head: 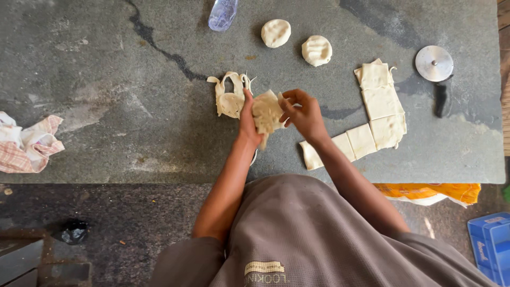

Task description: The person rolls pieces of dough into balls between their palms and places them on a counter.

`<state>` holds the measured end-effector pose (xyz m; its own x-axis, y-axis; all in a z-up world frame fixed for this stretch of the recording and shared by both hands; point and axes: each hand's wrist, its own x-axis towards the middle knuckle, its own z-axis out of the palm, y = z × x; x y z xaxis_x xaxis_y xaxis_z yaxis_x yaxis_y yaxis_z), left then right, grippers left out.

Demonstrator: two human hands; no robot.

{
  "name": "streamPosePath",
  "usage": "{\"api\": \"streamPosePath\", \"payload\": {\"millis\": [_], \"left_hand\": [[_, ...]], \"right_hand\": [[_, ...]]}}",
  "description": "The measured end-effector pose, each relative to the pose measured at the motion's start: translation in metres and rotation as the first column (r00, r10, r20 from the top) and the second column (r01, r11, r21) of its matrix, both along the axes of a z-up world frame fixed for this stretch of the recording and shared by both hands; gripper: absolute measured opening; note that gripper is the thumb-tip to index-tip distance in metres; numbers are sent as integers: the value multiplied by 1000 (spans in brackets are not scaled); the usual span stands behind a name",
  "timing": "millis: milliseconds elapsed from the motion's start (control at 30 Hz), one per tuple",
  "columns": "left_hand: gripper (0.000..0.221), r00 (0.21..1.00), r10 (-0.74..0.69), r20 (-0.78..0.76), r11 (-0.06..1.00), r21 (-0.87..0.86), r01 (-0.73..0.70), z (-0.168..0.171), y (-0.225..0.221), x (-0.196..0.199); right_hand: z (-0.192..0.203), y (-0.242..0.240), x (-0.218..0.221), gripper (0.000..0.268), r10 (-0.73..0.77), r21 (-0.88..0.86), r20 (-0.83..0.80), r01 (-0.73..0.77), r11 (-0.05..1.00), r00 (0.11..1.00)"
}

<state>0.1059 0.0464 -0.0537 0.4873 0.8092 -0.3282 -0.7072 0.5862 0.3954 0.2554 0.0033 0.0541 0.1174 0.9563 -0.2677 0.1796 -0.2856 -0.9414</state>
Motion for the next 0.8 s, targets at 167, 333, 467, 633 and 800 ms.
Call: {"api": "streamPosePath", "payload": {"millis": [167, 333, 467, 633, 800], "left_hand": [[88, 993, -20, 120, 999, -25, 23, -14, -10, 12], [83, 996, 87, -8, 984, -153, -88, -13, -7, 11], [83, 996, 85, -12, 979, -186, -86, -19, -11, 12], [78, 996, 77, -39, 975, -204, -83, -9, -11, 19], [79, 947, 87, -309, 980, -142, -136, -10, -8, 25]], "right_hand": [[23, -23, -4, 40, 107, 176, 265, -157, 972, 958], [66, -27, 1, 33, 166, 212, -73, -147, 966, 983], [103, -26, 26, 22, 276, 299, -441, -150, 942, 854], [89, -14, 34, 19, 309, 296, -519, -172, 940, 797], [12, -9, -22, 27, -31, 292, 663, -221, 930, 748]]}}
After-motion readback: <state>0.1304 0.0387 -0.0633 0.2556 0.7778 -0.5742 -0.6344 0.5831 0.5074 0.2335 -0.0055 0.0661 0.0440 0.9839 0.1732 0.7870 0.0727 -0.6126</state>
